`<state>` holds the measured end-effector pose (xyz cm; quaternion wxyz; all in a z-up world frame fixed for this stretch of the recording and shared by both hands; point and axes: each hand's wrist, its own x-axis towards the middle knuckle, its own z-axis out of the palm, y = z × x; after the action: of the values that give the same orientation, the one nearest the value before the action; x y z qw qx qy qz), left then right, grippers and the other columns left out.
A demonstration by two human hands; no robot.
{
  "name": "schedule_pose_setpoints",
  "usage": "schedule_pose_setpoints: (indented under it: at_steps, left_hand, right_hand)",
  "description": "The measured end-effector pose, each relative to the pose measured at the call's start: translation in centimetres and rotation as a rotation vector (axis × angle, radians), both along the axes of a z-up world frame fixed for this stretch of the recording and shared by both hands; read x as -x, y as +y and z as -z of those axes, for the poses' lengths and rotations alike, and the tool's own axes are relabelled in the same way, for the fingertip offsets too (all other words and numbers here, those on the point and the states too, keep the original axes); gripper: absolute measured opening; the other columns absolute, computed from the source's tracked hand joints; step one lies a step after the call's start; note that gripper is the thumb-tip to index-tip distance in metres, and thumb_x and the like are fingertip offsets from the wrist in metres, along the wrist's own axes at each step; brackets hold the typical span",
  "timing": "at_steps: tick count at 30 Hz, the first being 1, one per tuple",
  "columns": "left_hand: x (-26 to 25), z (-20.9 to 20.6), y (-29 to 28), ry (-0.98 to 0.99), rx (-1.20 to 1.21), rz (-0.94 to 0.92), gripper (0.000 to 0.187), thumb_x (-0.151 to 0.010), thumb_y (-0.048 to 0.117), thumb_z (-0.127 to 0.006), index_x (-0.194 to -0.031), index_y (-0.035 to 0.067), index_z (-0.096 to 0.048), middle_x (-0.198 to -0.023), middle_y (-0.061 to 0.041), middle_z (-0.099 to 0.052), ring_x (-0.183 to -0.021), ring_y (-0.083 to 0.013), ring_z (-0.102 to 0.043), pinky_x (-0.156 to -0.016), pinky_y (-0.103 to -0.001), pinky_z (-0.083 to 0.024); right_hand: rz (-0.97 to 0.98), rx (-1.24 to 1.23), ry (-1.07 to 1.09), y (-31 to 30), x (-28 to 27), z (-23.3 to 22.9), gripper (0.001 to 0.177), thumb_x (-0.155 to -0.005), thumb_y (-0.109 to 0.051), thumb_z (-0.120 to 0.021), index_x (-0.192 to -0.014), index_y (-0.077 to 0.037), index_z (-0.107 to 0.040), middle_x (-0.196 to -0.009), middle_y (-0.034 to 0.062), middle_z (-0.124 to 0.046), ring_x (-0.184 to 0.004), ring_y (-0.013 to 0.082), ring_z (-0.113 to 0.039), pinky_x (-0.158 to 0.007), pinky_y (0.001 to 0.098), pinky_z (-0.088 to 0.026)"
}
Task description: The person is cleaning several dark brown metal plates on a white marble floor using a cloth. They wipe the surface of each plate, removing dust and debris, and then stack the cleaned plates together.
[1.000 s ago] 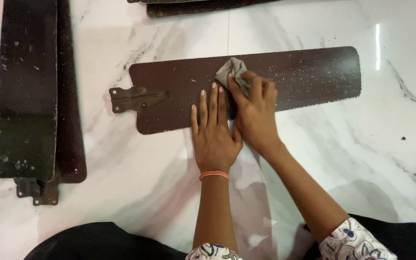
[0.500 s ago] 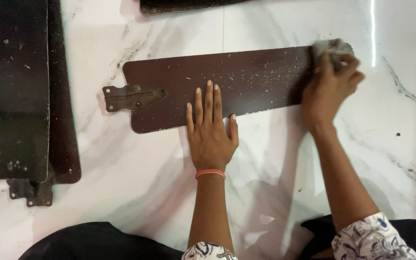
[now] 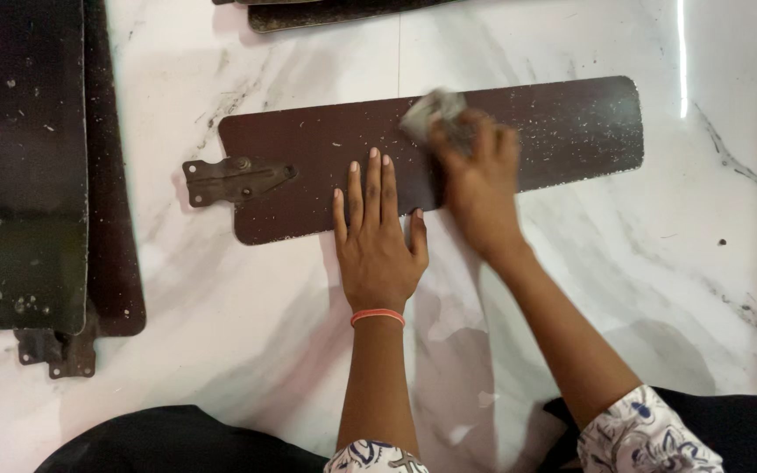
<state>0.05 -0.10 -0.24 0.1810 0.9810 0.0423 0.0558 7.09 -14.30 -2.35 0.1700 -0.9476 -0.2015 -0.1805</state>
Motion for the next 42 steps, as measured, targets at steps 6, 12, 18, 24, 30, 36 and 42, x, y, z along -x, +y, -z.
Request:
schedule_pose_setpoints:
  at_steps: [6, 12, 18, 24, 30, 36, 42]
  left_hand:
    - [0.1, 0.2, 0.0, -0.008, 0.003, 0.006, 0.07, -0.1, 0.036, -0.05, -0.161, 0.01, -0.029, -0.169, -0.003, -0.027, -0.156, -0.0249, -0.023, -0.129, -0.046, -0.015]
    - [0.2, 0.2, 0.1, -0.02, -0.007, 0.01, 0.071, -0.1, 0.035, -0.051, -0.162, 0.01, -0.029, -0.169, -0.003, -0.028, -0.157, -0.0252, -0.024, -0.129, -0.046, -0.015]
    - [0.0, 0.2, 0.2, -0.011, -0.006, 0.022, 0.072, -0.098, 0.035, -0.053, -0.161, 0.008, -0.03, -0.169, -0.004, -0.028, -0.156, -0.0259, -0.023, -0.128, -0.046, -0.015]
    - [0.0, -0.1, 0.2, 0.01, 0.007, 0.019, 0.072, -0.095, 0.035, -0.054, -0.158, 0.007, -0.031, -0.168, -0.005, -0.028, -0.156, -0.0261, -0.023, -0.128, -0.046, -0.014]
    - [0.1, 0.0, 0.1, -0.009, -0.005, 0.01, 0.07, -0.1, 0.036, -0.05, -0.161, 0.008, -0.03, -0.168, -0.005, -0.029, -0.156, -0.0253, -0.024, -0.128, -0.046, -0.015]
    - [0.1, 0.0, 0.0, -0.005, -0.028, 0.006, 0.069, -0.1, 0.037, -0.049, -0.161, 0.01, -0.029, -0.168, -0.004, -0.029, -0.155, -0.0246, -0.025, -0.128, -0.046, -0.016]
    - [0.1, 0.2, 0.1, -0.018, -0.003, 0.008, 0.07, -0.1, 0.036, -0.05, -0.161, 0.01, -0.029, -0.168, -0.004, -0.03, -0.156, -0.0251, -0.024, -0.128, -0.046, -0.016]
  right_hand:
    - [0.327, -0.064, -0.037, -9.9, -2.4, 1.8, 0.053, -0.098, 0.011, -0.056, -0.145, -0.01, -0.067, -0.148, 0.0222, -0.046, -0.125, 0.0418, -0.042, -0.108, 0.0528, -0.042]
    - [0.4, -0.047, -0.056, -8.5, -2.0, 2.1, 0.057, -0.096, 0.009, -0.057, -0.149, -0.012, -0.066, -0.143, 0.025, -0.045, -0.124, 0.0427, -0.041, -0.105, 0.0544, -0.04]
    - [0.026, -0.096, 0.016, 2.0, 1.1, -0.6, 0.06, -0.081, 0.004, -0.063, -0.139, -0.011, -0.065, -0.139, 0.0202, -0.052, -0.122, 0.0419, -0.046, -0.105, 0.0524, -0.042]
    - [-0.096, -0.123, 0.065, 3.3, 2.0, -2.0, 0.06, -0.085, 0.0, -0.067, -0.144, -0.01, -0.063, -0.141, 0.0164, -0.052, -0.121, 0.0392, -0.048, -0.107, 0.0493, -0.043]
    - [0.186, 0.053, -0.03, -4.0, -1.9, 1.0, 0.068, -0.084, 0.011, -0.06, -0.146, -0.016, -0.066, -0.144, 0.0182, -0.05, -0.126, 0.0403, -0.046, -0.11, 0.0503, -0.043]
    - [0.488, -0.056, 0.036, -9.9, -2.4, 1.8, 0.053, -0.1, 0.009, -0.057, -0.148, -0.011, -0.063, -0.147, 0.0247, -0.043, -0.125, 0.0438, -0.04, -0.106, 0.057, -0.037]
    - [0.288, -0.012, -0.042, -4.1, -1.0, 1.4, 0.052, -0.092, 0.004, -0.06, -0.142, -0.009, -0.065, -0.142, 0.0235, -0.046, -0.125, 0.0436, -0.042, -0.105, 0.0558, -0.038]
